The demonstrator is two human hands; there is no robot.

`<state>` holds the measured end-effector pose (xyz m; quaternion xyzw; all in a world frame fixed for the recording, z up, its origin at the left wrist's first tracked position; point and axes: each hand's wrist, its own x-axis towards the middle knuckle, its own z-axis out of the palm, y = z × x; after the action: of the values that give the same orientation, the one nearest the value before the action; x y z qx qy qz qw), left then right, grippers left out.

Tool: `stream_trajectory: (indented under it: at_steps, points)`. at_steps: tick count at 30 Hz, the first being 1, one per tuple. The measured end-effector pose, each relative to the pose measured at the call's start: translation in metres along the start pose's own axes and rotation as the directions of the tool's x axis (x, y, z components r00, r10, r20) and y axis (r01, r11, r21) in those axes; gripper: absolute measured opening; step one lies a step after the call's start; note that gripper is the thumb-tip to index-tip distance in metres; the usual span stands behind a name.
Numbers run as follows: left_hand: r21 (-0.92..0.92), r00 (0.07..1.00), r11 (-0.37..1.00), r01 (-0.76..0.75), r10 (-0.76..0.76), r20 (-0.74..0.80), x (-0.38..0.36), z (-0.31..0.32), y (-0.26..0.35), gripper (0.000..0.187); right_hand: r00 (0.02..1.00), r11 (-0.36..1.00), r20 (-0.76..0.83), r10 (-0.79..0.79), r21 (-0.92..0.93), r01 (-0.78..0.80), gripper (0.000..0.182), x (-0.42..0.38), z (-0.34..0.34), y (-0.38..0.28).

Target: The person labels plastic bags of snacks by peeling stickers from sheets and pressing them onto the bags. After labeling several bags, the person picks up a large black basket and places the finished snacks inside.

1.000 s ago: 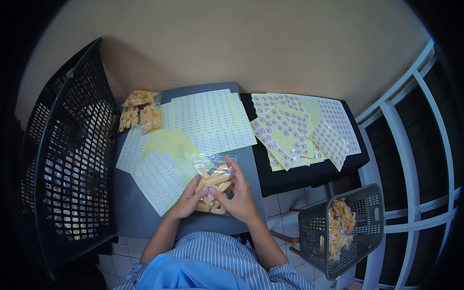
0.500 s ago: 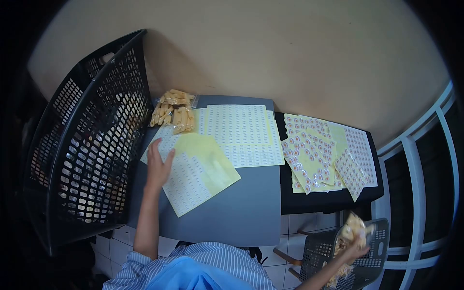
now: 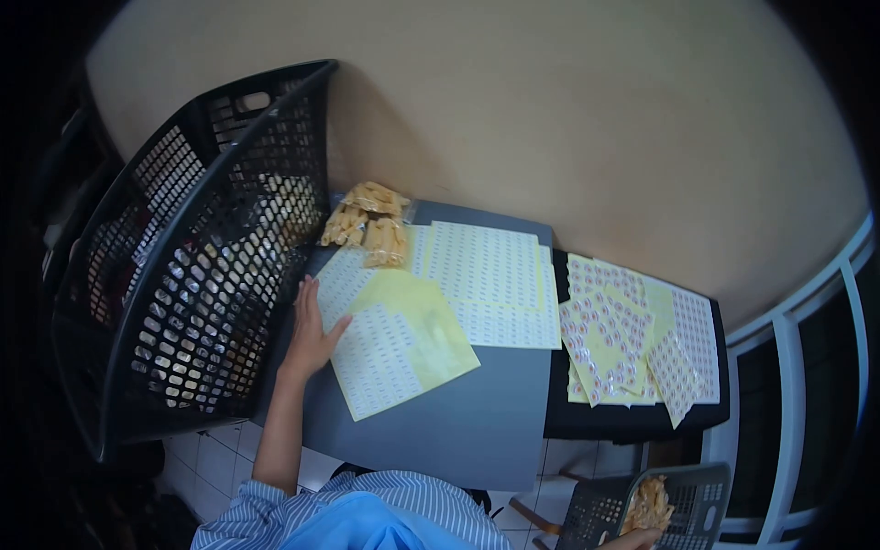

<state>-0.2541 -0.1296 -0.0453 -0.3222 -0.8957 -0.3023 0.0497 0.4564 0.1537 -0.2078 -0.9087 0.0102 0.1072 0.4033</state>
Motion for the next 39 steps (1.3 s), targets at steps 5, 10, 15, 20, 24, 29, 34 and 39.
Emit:
stream_trajectory:
  at_steps: [5, 10, 15, 20, 24, 29, 34, 39]
  points:
    - [-0.496, 0.932, 0.863, 0.097, 0.096, 0.35, -0.074, -0.1, 0.029, 0.05, 0.602, 0.394, -0.083, -0.794, 0.684, 0.614, 0.044, -0.174, 0.025, -0.196]
    - [-0.808, 0.742, 0.537, 0.243, 0.433, 0.512, -0.154, -0.206, 0.018, 0.039, -0.226, -0.112, -0.08, -0.971, 0.985, 0.13, 0.033, -0.495, -0.051, -0.254]
    - [-0.946, 0.876, 0.323, -0.037, 0.465, 0.125, -0.211, -0.238, -0.027, 0.052, -0.845, -0.352, -0.153, -0.512, 0.935, 0.044, 0.053, -0.693, -0.121, -0.137]
    - [-0.799, 0.987, 0.599, -0.058, -0.089, -0.138, -0.252, -0.223, -0.021, 0.075, -0.754, -0.295, 0.586, -0.297, 0.694, 0.656, 0.077, -0.779, -0.024, -0.026]
    - [-0.847, 0.993, 0.525, -0.082, 0.113, -0.026, -0.248, -0.209, -0.045, 0.078, -0.664, -0.001, 0.675, -0.323, 0.701, 0.713, 0.089, -0.783, 0.005, -0.001]
    - [-0.802, 0.965, 0.558, 0.211, 0.009, 0.26, -0.211, -0.219, -0.003, 0.061, -0.639, 0.311, 0.638, -0.43, 0.769, 0.559, 0.083, -0.753, -0.019, 0.003]
    - [-0.801, 0.711, 0.421, 0.425, 0.394, 0.583, -0.148, -0.166, -0.024, 0.059, -0.771, 0.612, 0.582, -0.258, 0.716, 0.336, 0.052, -0.678, -0.089, 0.012]
    - [-0.935, 0.975, 0.28, 0.216, -0.005, 0.224, -0.073, -0.088, 0.017, 0.05, -0.901, 0.726, 0.339, -0.273, 0.687, 0.038, 0.052, -0.615, -0.146, 0.008]
